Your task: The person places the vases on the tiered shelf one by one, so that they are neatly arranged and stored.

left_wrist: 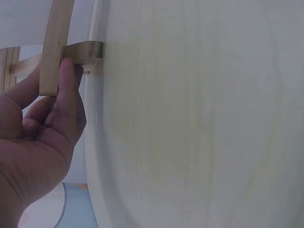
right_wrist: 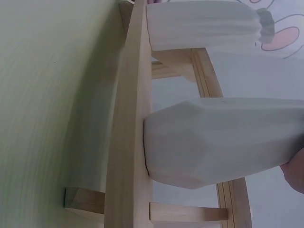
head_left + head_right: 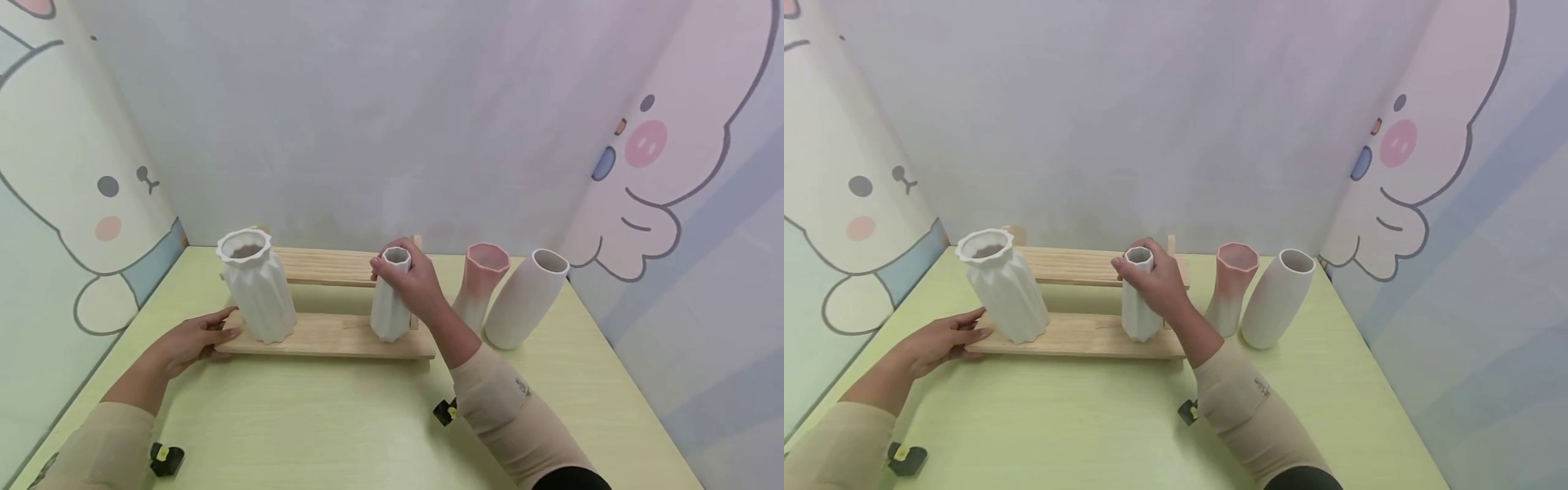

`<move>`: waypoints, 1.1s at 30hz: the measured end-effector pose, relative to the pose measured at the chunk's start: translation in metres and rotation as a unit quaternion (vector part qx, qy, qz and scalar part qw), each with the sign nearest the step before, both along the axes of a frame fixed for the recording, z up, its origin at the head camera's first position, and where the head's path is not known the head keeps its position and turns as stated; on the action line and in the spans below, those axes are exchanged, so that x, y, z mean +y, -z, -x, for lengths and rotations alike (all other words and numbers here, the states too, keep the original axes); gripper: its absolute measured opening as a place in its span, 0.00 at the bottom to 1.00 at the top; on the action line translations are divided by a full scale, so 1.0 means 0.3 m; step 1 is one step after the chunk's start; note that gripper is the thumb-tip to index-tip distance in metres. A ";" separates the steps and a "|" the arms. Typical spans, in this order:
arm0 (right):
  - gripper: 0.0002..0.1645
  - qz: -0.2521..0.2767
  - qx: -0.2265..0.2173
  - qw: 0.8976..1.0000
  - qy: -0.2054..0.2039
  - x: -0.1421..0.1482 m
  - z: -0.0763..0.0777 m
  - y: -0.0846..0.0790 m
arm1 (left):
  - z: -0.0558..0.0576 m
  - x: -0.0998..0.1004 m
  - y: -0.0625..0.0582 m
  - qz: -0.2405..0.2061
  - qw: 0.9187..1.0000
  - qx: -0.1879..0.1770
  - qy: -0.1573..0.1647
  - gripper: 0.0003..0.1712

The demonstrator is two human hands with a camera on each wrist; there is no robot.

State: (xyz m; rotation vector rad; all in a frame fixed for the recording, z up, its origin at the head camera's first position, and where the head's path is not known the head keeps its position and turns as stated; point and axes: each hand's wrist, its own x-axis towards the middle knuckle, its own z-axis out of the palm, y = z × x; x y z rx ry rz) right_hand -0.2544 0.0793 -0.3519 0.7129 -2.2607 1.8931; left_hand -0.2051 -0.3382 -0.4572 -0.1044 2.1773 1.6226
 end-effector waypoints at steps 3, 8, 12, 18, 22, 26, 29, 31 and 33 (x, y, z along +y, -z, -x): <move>0.21 0.003 -0.012 1.000 0.011 -0.002 -0.003 0.007 | 0.001 0.001 0.001 -0.002 1.000 -0.002 -0.001 0.52; 0.21 0.009 -0.018 1.000 0.021 -0.003 -0.005 0.019 | 0.001 0.002 0.004 0.000 1.000 -0.001 -0.001 0.52; 0.20 0.018 -0.009 0.999 0.028 -0.011 -0.003 0.025 | -0.001 0.001 0.003 -0.001 1.000 0.000 -0.002 0.52; 0.19 0.021 -0.002 0.999 0.037 -0.021 -0.005 0.033 | -0.007 0.001 -0.001 -0.002 1.000 -0.004 -0.007 0.53; 0.20 0.023 0.006 0.999 0.047 -0.023 -0.006 0.036 | -0.006 0.002 -0.002 -0.004 1.000 -0.001 -0.005 0.52; 0.20 0.027 0.012 0.998 0.055 -0.025 -0.008 0.036 | -0.003 0.001 -0.002 -0.004 1.000 0.003 -0.001 0.52; 0.20 0.022 0.011 0.998 0.058 -0.027 -0.008 0.037 | -0.002 0.002 -0.002 -0.003 1.000 0.002 -0.002 0.52; 0.20 0.018 0.009 0.998 0.060 -0.026 -0.007 0.039 | -0.002 0.002 -0.001 -0.002 1.000 0.001 -0.003 0.52; 0.20 0.014 0.005 0.998 0.061 -0.025 -0.007 0.040 | -0.001 0.002 0.000 -0.002 1.000 0.000 -0.005 0.52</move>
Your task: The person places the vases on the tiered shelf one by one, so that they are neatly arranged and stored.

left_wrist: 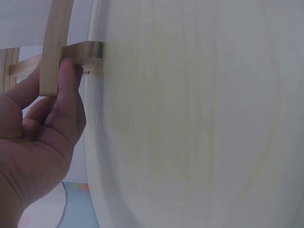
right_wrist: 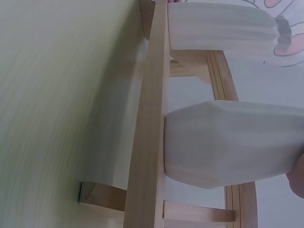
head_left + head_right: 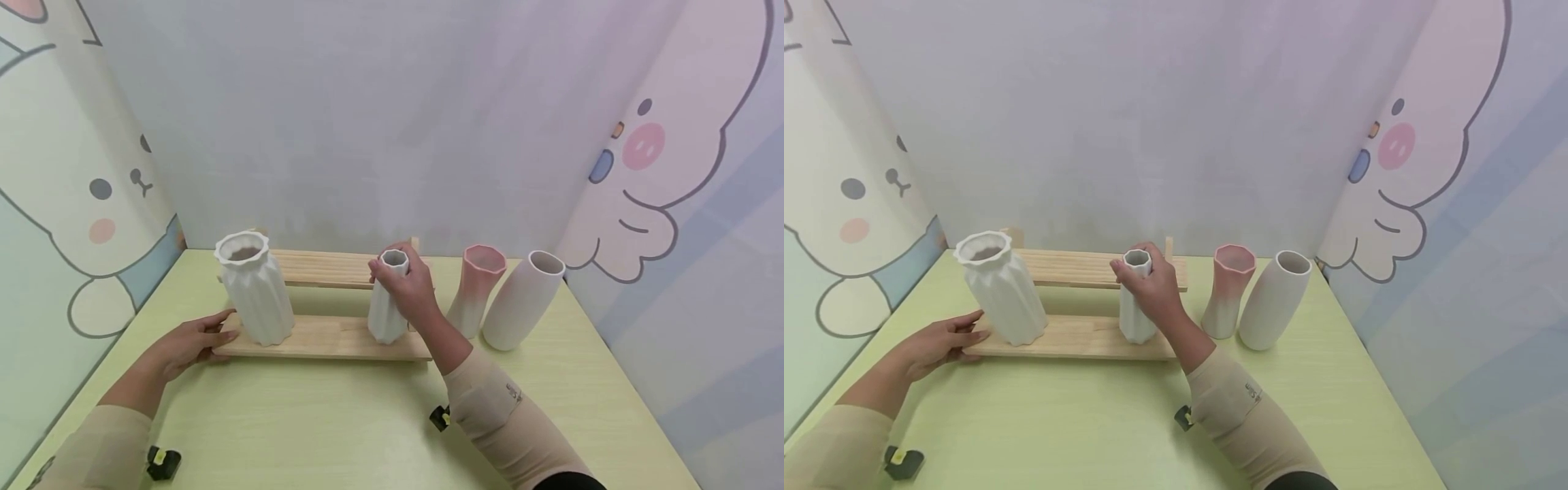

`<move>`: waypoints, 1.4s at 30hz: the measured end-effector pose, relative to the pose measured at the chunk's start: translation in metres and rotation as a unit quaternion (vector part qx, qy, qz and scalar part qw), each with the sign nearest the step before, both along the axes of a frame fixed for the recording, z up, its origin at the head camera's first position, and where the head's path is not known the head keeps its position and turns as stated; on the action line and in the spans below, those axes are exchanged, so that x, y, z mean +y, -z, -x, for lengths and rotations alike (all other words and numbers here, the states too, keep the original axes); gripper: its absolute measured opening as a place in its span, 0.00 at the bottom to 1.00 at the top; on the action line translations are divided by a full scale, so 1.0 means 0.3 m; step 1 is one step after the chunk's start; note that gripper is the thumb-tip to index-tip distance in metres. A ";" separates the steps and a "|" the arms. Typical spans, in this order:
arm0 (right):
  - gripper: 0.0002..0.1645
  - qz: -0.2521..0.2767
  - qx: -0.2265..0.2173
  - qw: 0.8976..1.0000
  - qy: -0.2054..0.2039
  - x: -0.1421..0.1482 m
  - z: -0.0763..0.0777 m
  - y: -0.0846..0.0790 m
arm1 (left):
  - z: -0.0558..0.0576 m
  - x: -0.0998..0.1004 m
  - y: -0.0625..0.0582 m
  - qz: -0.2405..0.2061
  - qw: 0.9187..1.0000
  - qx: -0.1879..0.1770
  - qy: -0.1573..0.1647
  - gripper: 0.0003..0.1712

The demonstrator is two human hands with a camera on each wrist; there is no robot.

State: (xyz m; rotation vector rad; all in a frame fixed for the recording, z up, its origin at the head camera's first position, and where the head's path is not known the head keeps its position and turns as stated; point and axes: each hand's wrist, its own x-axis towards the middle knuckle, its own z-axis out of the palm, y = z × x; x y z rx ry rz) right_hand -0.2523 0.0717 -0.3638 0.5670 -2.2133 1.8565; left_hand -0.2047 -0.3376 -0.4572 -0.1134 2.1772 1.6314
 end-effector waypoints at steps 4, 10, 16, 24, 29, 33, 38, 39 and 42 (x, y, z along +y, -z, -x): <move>0.21 -0.003 -0.004 1.000 -0.001 0.001 -0.002 -0.002 | 0.000 -0.002 0.002 -0.003 1.000 0.000 -0.001 0.52; 0.21 -0.006 -0.007 1.000 -0.003 0.001 -0.001 -0.002 | 0.000 -0.003 0.005 -0.003 1.000 -0.001 -0.002 0.52; 0.22 -0.008 -0.007 1.000 -0.004 0.002 0.000 0.001 | 0.001 -0.002 0.004 -0.005 1.000 -0.003 -0.003 0.52; 0.24 -0.015 -0.008 1.000 -0.013 0.008 -0.002 -0.005 | 0.001 -0.001 0.002 0.000 1.000 0.000 -0.003 0.52; 0.23 -0.016 -0.001 0.999 -0.046 0.023 -0.003 -0.015 | 0.000 0.001 0.004 0.001 1.000 -0.002 -0.005 0.52; 0.25 0.000 0.017 0.996 -0.083 0.036 0.000 -0.021 | 0.000 0.000 0.005 0.001 1.000 -0.003 -0.005 0.52; 0.33 0.014 0.042 0.993 -0.109 0.058 0.005 -0.031 | 0.000 -0.002 0.008 -0.001 1.000 -0.001 -0.003 0.52; 0.35 0.012 0.047 0.993 -0.110 0.064 0.005 -0.035 | 0.000 -0.002 0.008 -0.002 1.000 0.000 -0.003 0.52; 0.38 -0.008 0.063 0.993 -0.104 0.083 0.007 -0.044 | -0.001 -0.004 0.009 -0.004 1.000 0.002 -0.002 0.52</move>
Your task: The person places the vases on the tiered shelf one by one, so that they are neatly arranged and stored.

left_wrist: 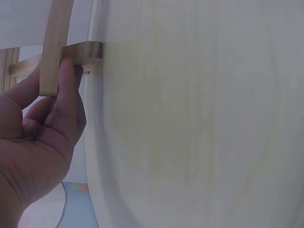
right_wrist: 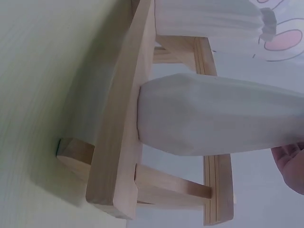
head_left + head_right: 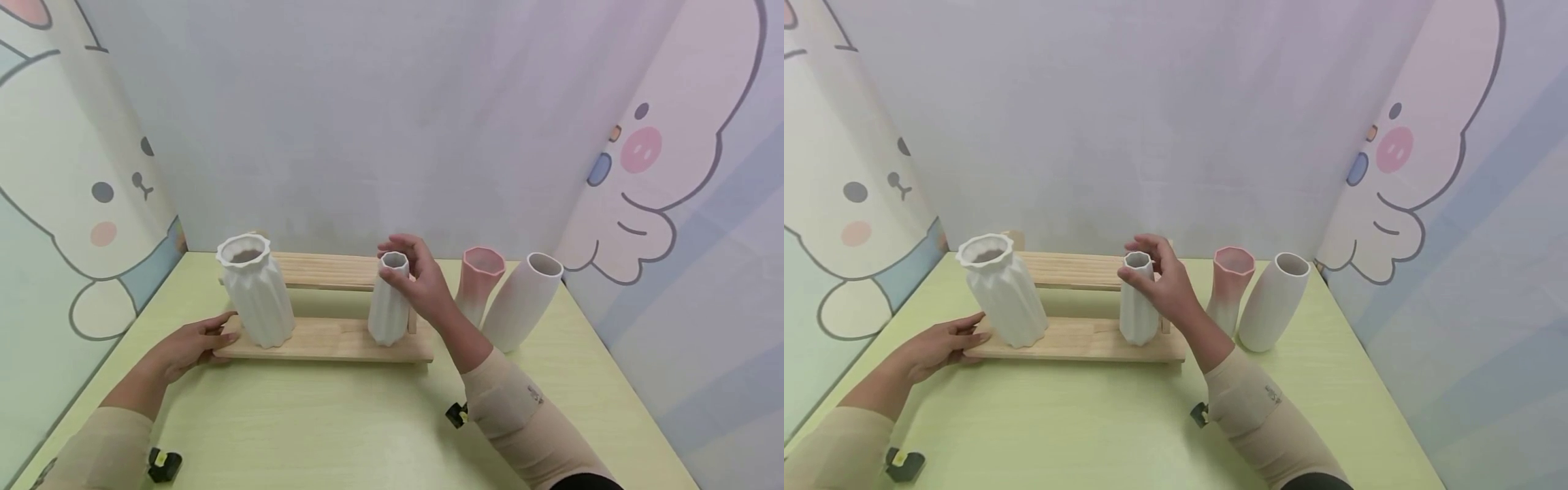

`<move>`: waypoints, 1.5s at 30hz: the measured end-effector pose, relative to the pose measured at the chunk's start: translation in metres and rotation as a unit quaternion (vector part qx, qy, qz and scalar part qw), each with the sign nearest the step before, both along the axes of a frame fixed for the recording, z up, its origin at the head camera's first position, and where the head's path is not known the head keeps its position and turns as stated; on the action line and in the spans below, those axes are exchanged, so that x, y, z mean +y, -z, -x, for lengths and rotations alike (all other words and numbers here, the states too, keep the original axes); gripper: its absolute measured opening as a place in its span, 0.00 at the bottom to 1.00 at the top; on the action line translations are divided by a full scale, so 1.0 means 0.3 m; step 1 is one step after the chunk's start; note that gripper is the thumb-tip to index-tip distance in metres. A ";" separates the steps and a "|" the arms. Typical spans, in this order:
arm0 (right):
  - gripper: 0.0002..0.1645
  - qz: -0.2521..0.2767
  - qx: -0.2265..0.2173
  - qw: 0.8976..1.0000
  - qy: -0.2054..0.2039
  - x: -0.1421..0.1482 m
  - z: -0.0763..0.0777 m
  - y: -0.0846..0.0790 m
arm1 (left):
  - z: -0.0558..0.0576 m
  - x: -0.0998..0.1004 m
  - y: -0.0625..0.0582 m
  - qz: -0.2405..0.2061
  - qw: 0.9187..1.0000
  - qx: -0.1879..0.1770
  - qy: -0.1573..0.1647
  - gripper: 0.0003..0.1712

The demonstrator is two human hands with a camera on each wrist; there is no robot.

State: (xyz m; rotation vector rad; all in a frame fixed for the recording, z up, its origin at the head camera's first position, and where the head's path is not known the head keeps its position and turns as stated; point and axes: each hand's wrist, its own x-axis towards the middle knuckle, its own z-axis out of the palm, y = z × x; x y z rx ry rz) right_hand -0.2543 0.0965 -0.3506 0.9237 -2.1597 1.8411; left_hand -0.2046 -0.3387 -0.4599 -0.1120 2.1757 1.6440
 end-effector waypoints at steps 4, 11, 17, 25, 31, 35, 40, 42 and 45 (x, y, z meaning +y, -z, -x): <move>0.43 -0.027 0.016 0.999 0.014 0.036 -0.006 -0.007 | 0.002 0.000 0.001 0.003 1.000 0.000 0.001 0.52; 0.50 -0.026 0.019 0.999 0.007 0.094 -0.024 -0.005 | 0.001 0.000 -0.001 0.008 1.000 -0.003 0.003 0.52; 0.53 -0.028 0.048 0.998 0.004 0.129 -0.044 -0.008 | -0.002 0.003 -0.003 0.004 1.000 0.001 0.006 0.51; 0.52 -0.035 0.068 0.997 0.006 0.176 -0.069 0.001 | -0.005 0.003 -0.002 0.011 1.000 0.011 0.008 0.50; 0.47 -0.046 0.069 0.996 0.012 0.208 -0.085 0.008 | -0.007 0.005 -0.004 0.014 1.000 0.009 0.005 0.50; 0.50 -0.051 0.070 0.996 0.013 0.227 -0.095 0.015 | -0.009 0.005 -0.005 0.019 1.000 0.009 0.002 0.50; 0.50 -0.051 0.061 0.997 0.022 0.253 -0.110 0.020 | -0.008 0.004 -0.003 0.018 1.000 0.009 0.001 0.50; 0.49 -0.050 0.062 0.997 0.023 0.265 -0.118 0.023 | -0.007 0.004 -0.002 0.017 1.000 0.008 0.001 0.50; 0.48 -0.054 0.063 0.996 0.028 0.282 -0.131 0.024 | -0.006 0.002 0.000 0.017 1.000 0.008 0.001 0.50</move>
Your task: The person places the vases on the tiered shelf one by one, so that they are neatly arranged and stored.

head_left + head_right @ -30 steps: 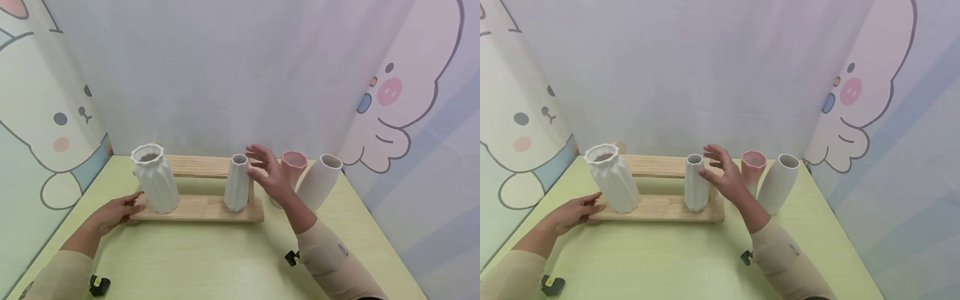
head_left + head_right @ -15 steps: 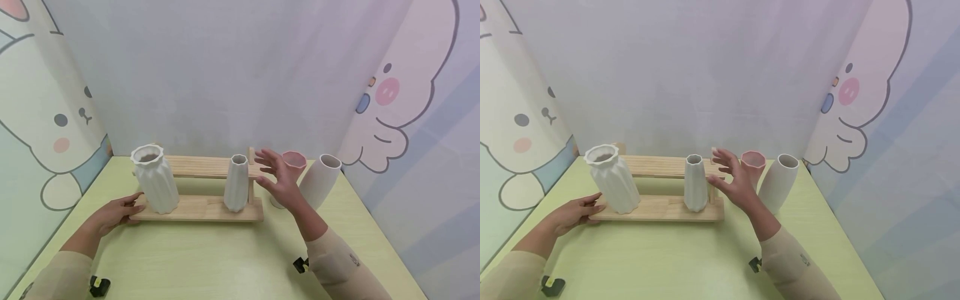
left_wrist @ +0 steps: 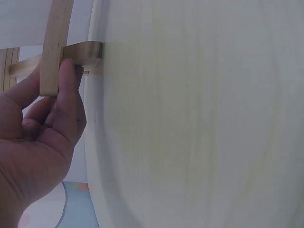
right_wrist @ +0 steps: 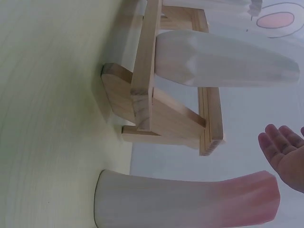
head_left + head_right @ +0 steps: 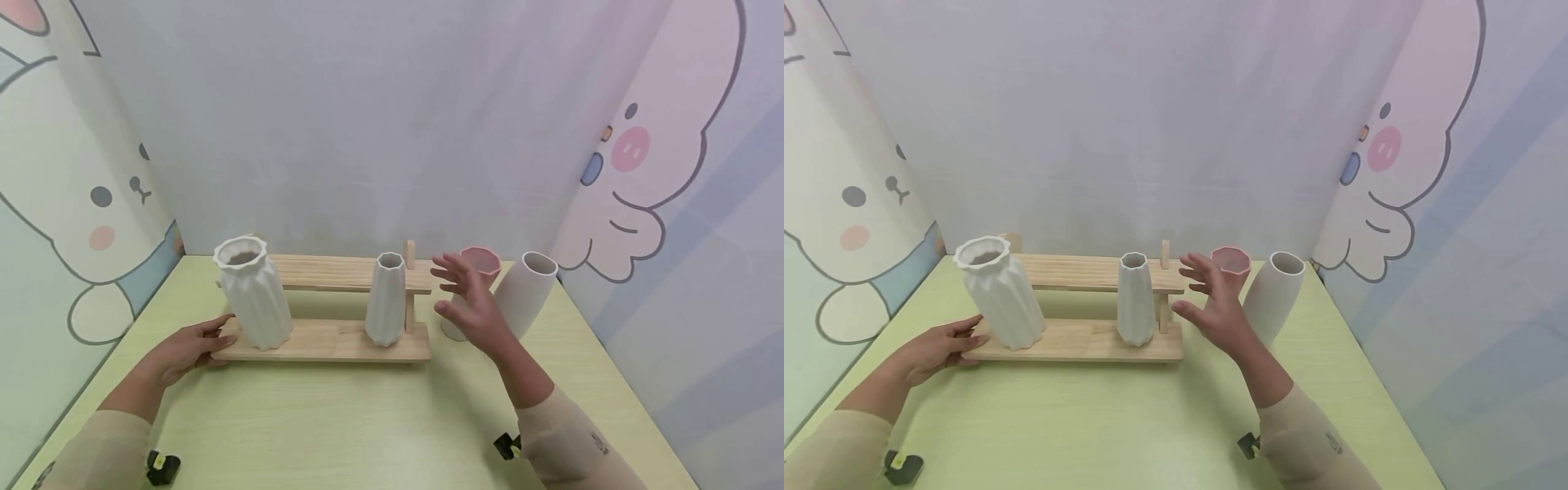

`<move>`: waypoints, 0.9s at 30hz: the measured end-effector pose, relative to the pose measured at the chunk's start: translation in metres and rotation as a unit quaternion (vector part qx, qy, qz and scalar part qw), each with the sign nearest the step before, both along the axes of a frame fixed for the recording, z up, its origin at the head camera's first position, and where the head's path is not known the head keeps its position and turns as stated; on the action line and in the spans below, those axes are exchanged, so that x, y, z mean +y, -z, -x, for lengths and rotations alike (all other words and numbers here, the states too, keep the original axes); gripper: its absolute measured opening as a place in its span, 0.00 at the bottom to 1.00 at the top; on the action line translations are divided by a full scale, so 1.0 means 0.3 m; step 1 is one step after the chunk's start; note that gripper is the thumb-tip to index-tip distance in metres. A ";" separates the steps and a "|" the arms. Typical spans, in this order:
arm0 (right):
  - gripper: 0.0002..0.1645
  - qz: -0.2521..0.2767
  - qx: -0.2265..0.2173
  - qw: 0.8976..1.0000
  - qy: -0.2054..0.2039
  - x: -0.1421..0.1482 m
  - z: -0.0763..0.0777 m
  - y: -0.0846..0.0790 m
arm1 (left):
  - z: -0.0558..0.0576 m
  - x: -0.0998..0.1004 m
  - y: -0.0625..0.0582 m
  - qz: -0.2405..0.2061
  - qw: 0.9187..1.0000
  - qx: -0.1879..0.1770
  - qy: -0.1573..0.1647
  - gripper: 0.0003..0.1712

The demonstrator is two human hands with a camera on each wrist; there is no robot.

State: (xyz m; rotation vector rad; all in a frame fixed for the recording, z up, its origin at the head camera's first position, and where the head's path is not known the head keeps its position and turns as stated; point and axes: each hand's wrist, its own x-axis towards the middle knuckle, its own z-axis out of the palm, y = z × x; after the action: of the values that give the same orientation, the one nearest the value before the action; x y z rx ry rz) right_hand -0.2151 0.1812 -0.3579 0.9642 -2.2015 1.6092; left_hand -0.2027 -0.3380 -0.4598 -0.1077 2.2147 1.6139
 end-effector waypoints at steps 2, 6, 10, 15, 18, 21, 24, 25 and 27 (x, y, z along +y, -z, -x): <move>0.47 0.000 0.002 1.000 0.000 0.013 -0.007 0.003 | 0.001 -0.001 0.000 0.000 1.000 0.000 0.000 0.50; 0.45 -0.001 0.007 1.000 0.006 0.037 -0.022 0.007 | -0.001 0.000 -0.001 0.001 1.000 -0.002 -0.001 0.50; 0.44 -0.006 0.019 1.000 0.021 0.060 -0.034 0.009 | -0.003 0.001 0.000 0.000 1.000 -0.002 0.000 0.50; 0.45 0.002 0.035 0.999 0.026 0.100 -0.040 0.001 | -0.004 0.005 -0.001 -0.003 1.000 0.000 0.002 0.51; 0.47 0.015 0.043 0.999 0.026 0.127 -0.047 -0.017 | -0.004 0.006 -0.003 -0.004 1.000 -0.001 0.002 0.51; 0.46 0.021 0.052 0.998 0.036 0.154 -0.057 -0.040 | -0.003 0.005 -0.002 -0.006 1.000 -0.001 0.001 0.51; 0.44 0.023 0.062 0.996 0.052 0.178 -0.063 -0.063 | -0.002 0.003 0.000 -0.006 1.000 -0.001 0.001 0.51; 0.44 0.020 0.067 0.996 0.058 0.186 -0.064 -0.068 | -0.002 0.003 0.000 -0.005 1.000 -0.001 0.001 0.51; 0.43 0.013 0.073 0.995 0.072 0.202 -0.065 -0.079 | -0.002 0.002 0.000 -0.002 1.000 0.000 0.002 0.51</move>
State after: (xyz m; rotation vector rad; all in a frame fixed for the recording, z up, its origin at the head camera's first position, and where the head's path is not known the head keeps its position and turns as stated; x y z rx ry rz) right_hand -0.1957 0.2418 -0.3342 0.8655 -2.0957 1.4505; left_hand -0.2022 -0.3373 -0.4598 -0.1029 2.2098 1.6172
